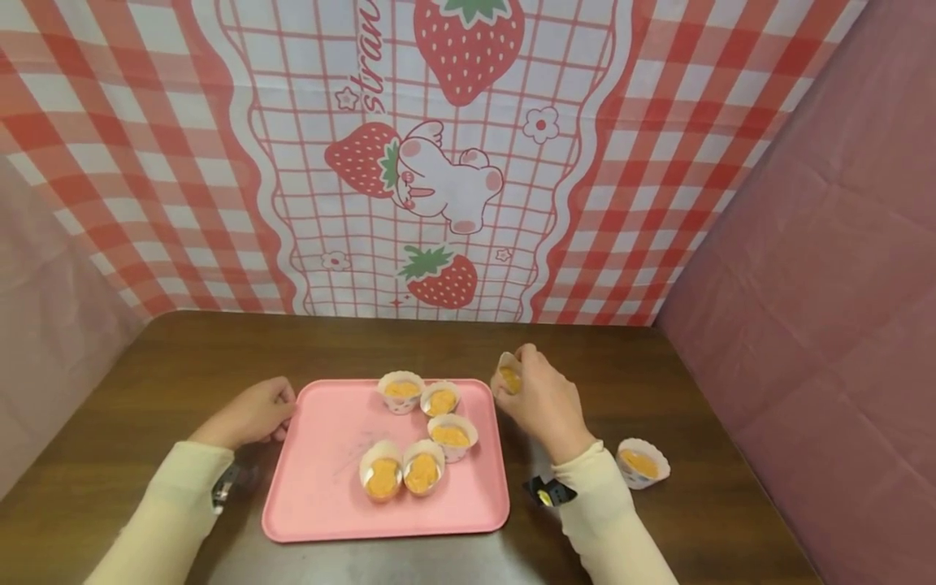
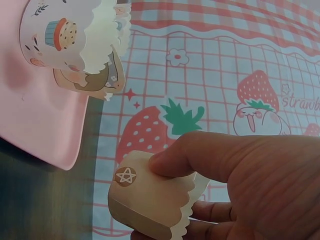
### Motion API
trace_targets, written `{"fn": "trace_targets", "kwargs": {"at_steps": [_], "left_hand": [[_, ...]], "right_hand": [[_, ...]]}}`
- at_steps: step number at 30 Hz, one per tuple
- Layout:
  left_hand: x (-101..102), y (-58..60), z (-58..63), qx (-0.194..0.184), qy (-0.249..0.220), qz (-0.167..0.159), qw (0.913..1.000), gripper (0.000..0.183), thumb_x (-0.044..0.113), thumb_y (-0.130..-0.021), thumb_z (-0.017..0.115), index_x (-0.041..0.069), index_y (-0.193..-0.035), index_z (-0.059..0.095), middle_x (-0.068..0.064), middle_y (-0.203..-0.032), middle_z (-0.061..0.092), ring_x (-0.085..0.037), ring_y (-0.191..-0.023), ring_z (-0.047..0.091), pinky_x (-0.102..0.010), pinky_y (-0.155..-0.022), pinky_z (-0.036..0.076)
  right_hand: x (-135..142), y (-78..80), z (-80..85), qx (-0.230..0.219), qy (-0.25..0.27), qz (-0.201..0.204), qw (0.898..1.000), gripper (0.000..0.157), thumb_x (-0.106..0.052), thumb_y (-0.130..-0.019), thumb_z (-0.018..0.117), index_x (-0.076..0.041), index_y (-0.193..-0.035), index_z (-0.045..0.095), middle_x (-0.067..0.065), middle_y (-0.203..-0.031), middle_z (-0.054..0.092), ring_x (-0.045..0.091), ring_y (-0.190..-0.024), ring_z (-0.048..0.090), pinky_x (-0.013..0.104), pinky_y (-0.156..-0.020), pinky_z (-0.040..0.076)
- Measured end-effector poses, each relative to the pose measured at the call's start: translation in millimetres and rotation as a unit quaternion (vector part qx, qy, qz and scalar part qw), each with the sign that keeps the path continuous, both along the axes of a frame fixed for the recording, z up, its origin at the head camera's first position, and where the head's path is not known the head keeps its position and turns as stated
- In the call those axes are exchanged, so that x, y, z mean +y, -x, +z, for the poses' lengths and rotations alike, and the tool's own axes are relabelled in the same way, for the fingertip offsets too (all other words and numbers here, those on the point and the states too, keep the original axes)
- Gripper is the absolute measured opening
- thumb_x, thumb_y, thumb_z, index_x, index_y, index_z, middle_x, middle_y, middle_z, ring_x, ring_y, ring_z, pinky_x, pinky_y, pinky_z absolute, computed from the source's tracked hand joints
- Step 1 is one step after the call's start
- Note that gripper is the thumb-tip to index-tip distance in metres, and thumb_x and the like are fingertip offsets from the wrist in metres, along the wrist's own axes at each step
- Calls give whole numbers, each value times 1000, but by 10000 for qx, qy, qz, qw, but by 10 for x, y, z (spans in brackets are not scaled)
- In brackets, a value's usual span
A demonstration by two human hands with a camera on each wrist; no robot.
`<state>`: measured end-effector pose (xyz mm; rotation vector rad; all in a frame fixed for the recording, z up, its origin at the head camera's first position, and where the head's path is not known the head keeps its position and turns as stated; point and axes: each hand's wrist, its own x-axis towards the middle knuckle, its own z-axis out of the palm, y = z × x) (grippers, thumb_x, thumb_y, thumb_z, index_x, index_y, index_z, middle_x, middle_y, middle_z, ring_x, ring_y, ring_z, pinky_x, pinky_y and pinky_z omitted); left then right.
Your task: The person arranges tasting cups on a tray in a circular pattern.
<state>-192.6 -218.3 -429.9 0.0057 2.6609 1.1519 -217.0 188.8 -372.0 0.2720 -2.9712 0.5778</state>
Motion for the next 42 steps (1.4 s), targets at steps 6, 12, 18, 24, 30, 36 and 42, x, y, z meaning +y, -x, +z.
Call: {"fn": "trace_targets", "kwargs": {"at_steps": [6,12,18,24,30,36,42], "left_hand": [[25,5,-26,-2,41,-11,10000,8,6,-100,53,1,-93,53,-9,-76,62,-18,-61,62,-31,-55,48],[43,9,-38,12,55,-24,10000,9,6,-101,54,1,-93,53,-9,-76,62,-18,-62,62,-31,-56,48],[60,5,-15,14,131,-34,9999,9,7,-100,54,2,-93,53,-10,-76,62,-18,-62,62,-31,-56,48],[51,3,-10,-26,135,-90,9999,9,8,-101,53,2,-94,53,-9,-75,62,-18,-62,61,-32,-56,48],[32,24,-19,-5,68,-119,9999,10,9,-102,51,2,-94,52,-9,-77,62,-18,-62,61,-32,-57,48],[5,21,-35,-64,31,-150,9999,10,9,-103,50,2,-96,53,-9,-78,62,-18,-62,61,-33,-56,49],[-41,1,-35,-114,-9,-123,9999,13,13,-104,51,1,-99,54,-9,-78,62,-19,-61,62,-34,-56,49]], "right_hand": [[29,3,-33,-41,-29,-21,10000,56,-36,-88,75,-2,-127,54,15,-113,70,28,-86,69,57,-76,55],[38,-5,-22,-41,-49,-10,10000,55,-35,-88,76,-2,-126,54,14,-111,70,28,-86,68,57,-76,55],[46,-11,-11,-77,-70,-63,9999,54,-35,-87,76,-4,-126,55,14,-111,70,28,-87,69,57,-78,54],[48,-11,-8,-88,-84,-59,9999,54,-34,-87,76,-3,-126,55,15,-111,70,28,-86,68,57,-76,54],[36,0,1,-31,-70,-37,10000,54,-34,-87,77,-4,-126,54,15,-111,70,29,-87,69,57,-76,54],[27,11,-10,-89,-80,-43,9999,55,-35,-87,77,-4,-127,55,14,-111,70,29,-88,69,58,-77,54],[14,32,-35,-90,-44,-11,9999,55,-34,-87,77,-4,-127,55,14,-111,70,28,-86,68,57,-76,54]]}}
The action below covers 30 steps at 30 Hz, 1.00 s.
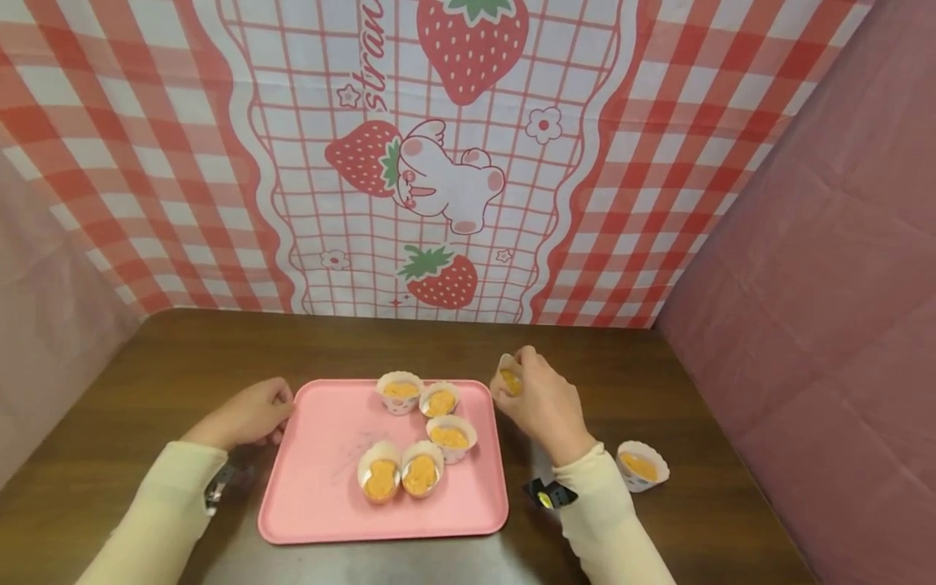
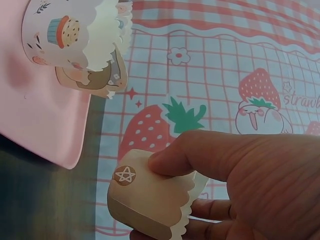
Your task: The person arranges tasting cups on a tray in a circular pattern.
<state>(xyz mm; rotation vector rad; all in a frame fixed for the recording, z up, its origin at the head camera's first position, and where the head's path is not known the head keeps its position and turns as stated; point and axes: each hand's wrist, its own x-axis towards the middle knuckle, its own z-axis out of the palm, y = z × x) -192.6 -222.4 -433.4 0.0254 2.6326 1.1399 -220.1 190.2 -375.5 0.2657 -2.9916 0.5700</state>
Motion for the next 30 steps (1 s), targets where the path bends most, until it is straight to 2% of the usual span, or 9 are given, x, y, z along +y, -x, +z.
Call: {"fn": "trace_targets", "kwargs": {"at_steps": [9,17,30], "left_hand": [[6,1,38,130,142,-62,9998,12,11,-103,58,1,-97,55,-8,-75,64,-18,-61,62,-33,-57,49],[-16,36,26,135,178,-76,9997,11,10,-102,58,1,-98,55,-8,-76,64,-17,-62,64,-33,-56,50],[-16,49,2,110,146,-32,9998,11,9,-102,58,1,-96,54,-8,-75,64,-17,-60,63,-32,-56,49]], "right_hand": [[-54,11,-50,-152,-52,-3,9999,56,-36,-88,77,-4,-127,54,13,-112,70,28,-89,68,58,-80,53],[-63,12,-57,-176,-98,-28,9998,57,-38,-89,77,-5,-129,53,14,-118,70,29,-92,68,59,-82,52],[-122,21,-72,-236,-94,1,9997,58,-37,-88,78,-5,-130,54,14,-113,70,29,-90,67,60,-81,51]]}}
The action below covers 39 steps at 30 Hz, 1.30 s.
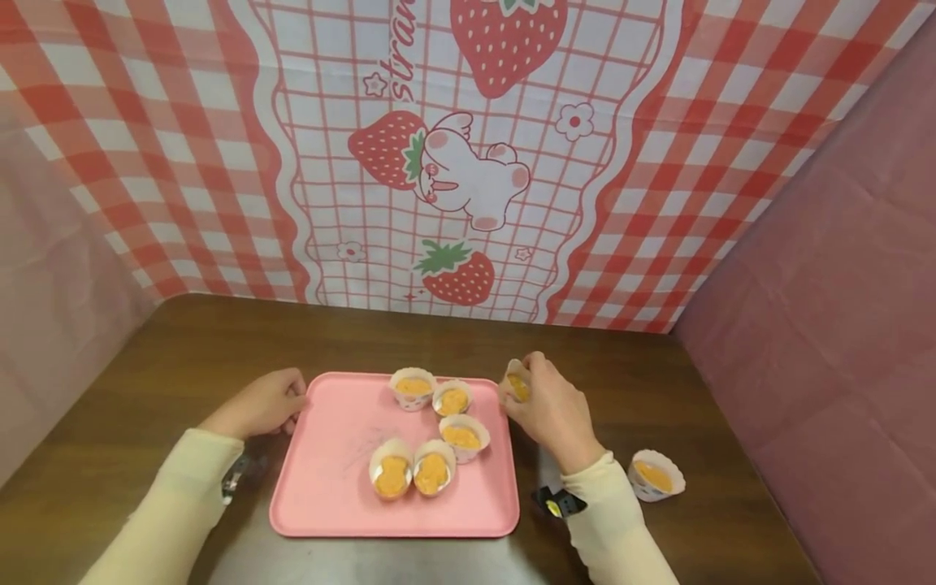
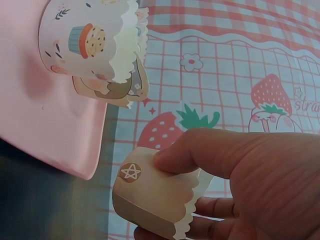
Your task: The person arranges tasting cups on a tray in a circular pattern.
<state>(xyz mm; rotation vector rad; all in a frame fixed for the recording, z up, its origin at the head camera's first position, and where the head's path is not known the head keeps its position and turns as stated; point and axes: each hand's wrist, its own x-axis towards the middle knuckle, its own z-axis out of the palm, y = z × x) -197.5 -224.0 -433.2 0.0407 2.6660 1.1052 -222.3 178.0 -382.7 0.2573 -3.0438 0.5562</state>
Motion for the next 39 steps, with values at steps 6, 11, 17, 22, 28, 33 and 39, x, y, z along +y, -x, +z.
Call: {"fn": "trace_targets", "kwargs": {"at_steps": [6,11,17,22,28,33,39], "left_hand": [[9,-3,3,2,76,14,10000,10,8,-102,58,1,-96,54,-8,-76,63,-18,-61,63,-33,-58,49],[20,10,10,79,155,-38,9998,10,8,-102,58,1,-96,54,-8,-76,63,-18,-62,63,-33,-59,49],[44,-5,9,107,133,-49,9998,11,8,-101,58,2,-94,54,-8,-74,62,-18,-60,62,-32,-57,48],[36,-32,-17,83,49,-16,10000,12,8,-101,59,3,-93,52,-9,-74,62,-18,-59,62,-31,-56,47],[6,-56,-34,109,31,21,9999,12,8,-101,60,3,-93,52,-9,-72,61,-19,-58,60,-32,-55,46],[15,-80,-22,117,-5,34,9999,12,7,-101,59,3,-92,52,-9,-73,61,-18,-58,61,-31,-55,47],[25,-66,-8,183,1,-2,9998,12,7,-101,59,2,-93,52,-9,-73,61,-18,-58,60,-32,-55,47]], "right_hand": [[-17,-20,-14,-43,65,67,9999,59,-37,-88,79,-4,-131,53,16,-117,69,28,-91,68,58,-82,54],[-16,-26,-13,129,31,80,9999,57,-34,-88,79,-3,-129,54,16,-116,70,28,-89,68,59,-80,54],[-18,-57,-21,282,41,98,9995,55,-34,-87,79,-4,-126,55,14,-113,70,26,-85,67,56,-76,54],[-92,-117,-66,469,75,166,9987,55,-37,-87,79,-5,-125,56,13,-114,70,24,-83,68,52,-72,55],[-278,-199,-39,791,272,447,9955,52,-35,-85,81,-8,-121,57,8,-111,70,17,-76,66,42,-64,55],[-488,-259,30,873,210,808,9927,53,-32,-83,85,-9,-123,57,5,-108,70,12,-72,62,34,-59,52],[-754,-295,145,898,103,1240,9882,55,-33,-83,85,-11,-126,58,0,-107,69,11,-79,64,36,-65,56]]}}
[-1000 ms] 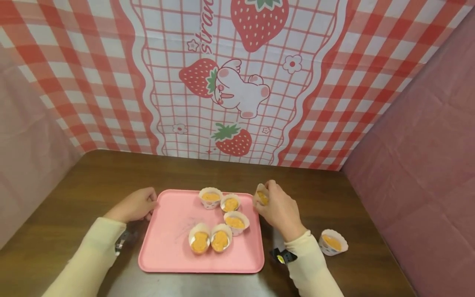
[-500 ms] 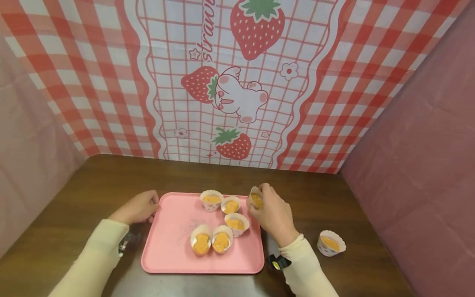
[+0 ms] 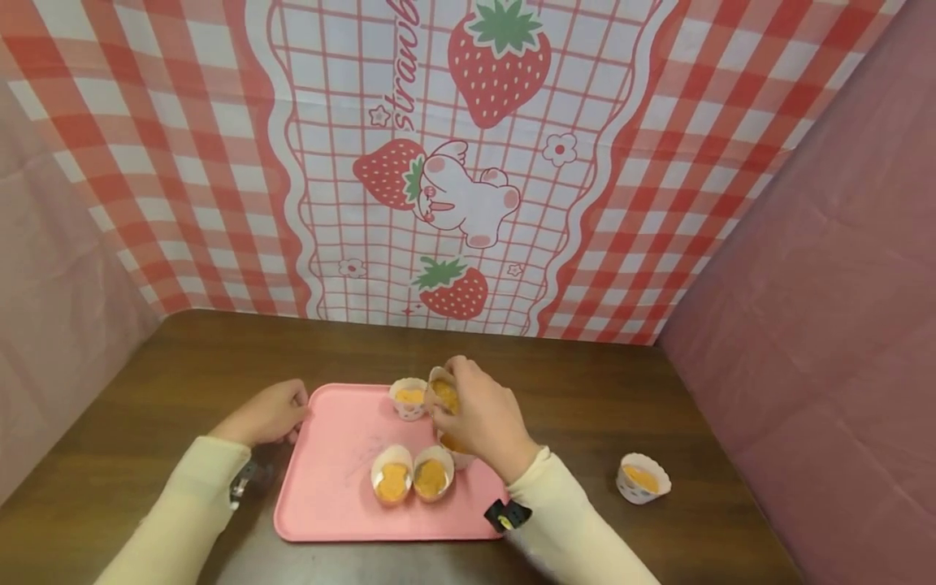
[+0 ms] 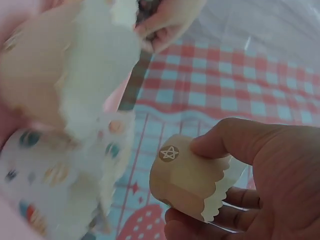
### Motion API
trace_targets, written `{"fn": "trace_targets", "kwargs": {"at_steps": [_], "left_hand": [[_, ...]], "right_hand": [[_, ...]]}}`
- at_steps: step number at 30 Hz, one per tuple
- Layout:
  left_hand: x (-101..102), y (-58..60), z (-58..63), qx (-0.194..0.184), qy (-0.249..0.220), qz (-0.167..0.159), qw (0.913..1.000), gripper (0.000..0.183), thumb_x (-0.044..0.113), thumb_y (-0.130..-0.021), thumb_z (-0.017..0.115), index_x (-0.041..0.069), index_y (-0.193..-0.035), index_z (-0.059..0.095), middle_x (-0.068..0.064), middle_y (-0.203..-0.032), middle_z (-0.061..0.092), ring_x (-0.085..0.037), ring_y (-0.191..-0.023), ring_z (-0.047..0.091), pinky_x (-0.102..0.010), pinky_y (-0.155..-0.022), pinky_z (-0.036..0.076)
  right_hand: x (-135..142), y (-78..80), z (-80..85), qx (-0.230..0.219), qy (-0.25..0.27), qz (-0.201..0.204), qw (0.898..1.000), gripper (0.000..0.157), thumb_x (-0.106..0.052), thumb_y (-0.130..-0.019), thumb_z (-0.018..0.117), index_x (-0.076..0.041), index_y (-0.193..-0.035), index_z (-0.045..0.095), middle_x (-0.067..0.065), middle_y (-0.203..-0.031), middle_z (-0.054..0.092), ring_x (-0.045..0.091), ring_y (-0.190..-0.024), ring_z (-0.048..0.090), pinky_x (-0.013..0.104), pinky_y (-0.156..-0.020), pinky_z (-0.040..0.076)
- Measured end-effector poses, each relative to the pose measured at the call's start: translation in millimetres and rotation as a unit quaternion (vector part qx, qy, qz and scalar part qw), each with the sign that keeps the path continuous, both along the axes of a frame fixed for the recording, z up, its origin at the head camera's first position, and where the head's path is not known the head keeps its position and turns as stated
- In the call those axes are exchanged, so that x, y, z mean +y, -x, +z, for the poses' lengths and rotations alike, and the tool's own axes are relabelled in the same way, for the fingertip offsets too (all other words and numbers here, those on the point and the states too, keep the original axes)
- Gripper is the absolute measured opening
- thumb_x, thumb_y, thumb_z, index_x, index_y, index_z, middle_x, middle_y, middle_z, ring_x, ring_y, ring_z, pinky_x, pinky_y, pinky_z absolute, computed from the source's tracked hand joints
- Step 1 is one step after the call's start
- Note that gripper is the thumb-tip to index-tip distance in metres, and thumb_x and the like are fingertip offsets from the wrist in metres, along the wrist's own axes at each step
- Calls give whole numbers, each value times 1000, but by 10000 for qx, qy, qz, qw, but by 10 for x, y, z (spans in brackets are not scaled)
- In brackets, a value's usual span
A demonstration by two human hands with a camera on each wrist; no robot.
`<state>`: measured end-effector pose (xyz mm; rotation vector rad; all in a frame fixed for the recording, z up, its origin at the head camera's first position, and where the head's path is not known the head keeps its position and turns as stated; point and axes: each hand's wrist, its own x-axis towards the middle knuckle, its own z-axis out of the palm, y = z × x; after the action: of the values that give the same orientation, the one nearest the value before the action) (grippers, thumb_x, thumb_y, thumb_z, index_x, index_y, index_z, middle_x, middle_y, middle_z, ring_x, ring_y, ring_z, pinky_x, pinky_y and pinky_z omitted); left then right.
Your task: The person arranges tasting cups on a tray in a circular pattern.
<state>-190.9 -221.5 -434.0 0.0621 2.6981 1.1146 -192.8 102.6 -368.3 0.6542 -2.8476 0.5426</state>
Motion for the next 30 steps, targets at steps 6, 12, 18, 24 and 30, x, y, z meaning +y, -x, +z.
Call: {"fn": "trace_targets", "kwargs": {"at_steps": [6,12,18,24,30], "left_hand": [[-9,8,-40,-6,-109,20,9999,12,6,-101,57,3,-91,51,-9,-72,61,-18,-56,61,-31,-54,46],[-2,7,-61,14,-145,82,9999,12,5,-99,57,3,-89,51,-8,-71,60,-17,-55,61,-29,-52,46],[5,2,-54,59,-101,86,9999,11,5,-99,56,4,-89,51,-7,-71,60,-17,-55,62,-29,-51,46],[13,-5,-39,54,-27,71,10000,11,7,-100,56,4,-90,52,-8,-69,61,-18,-56,60,-31,-53,46],[13,3,-41,-11,64,122,9999,11,8,-100,56,4,-91,53,-8,-67,60,-18,-55,59,-30,-53,46]], "right_hand": [[-249,-1,10,-4,-363,829,9959,57,-33,-85,82,-14,-132,56,-2,-109,67,9,-82,62,33,-67,54],[-455,-18,19,-141,-518,1331,9897,45,-31,-92,75,-17,-131,57,-3,-104,63,10,-83,60,31,-66,52],[-622,-43,-58,-93,-910,1686,9814,30,-32,-93,73,-20,-118,62,-3,-104,64,12,-90,61,29,-68,53],[-729,-86,-135,-551,-1292,1832,9730,30,-34,-94,75,-21,-118,62,-5,-102,62,7,-82,59,26,-61,51],[-826,-142,-149,-522,-1338,1980,9696,27,-35,-94,75,-21,-113,62,-8,-90,54,7,-71,51,24,-59,45]]}}
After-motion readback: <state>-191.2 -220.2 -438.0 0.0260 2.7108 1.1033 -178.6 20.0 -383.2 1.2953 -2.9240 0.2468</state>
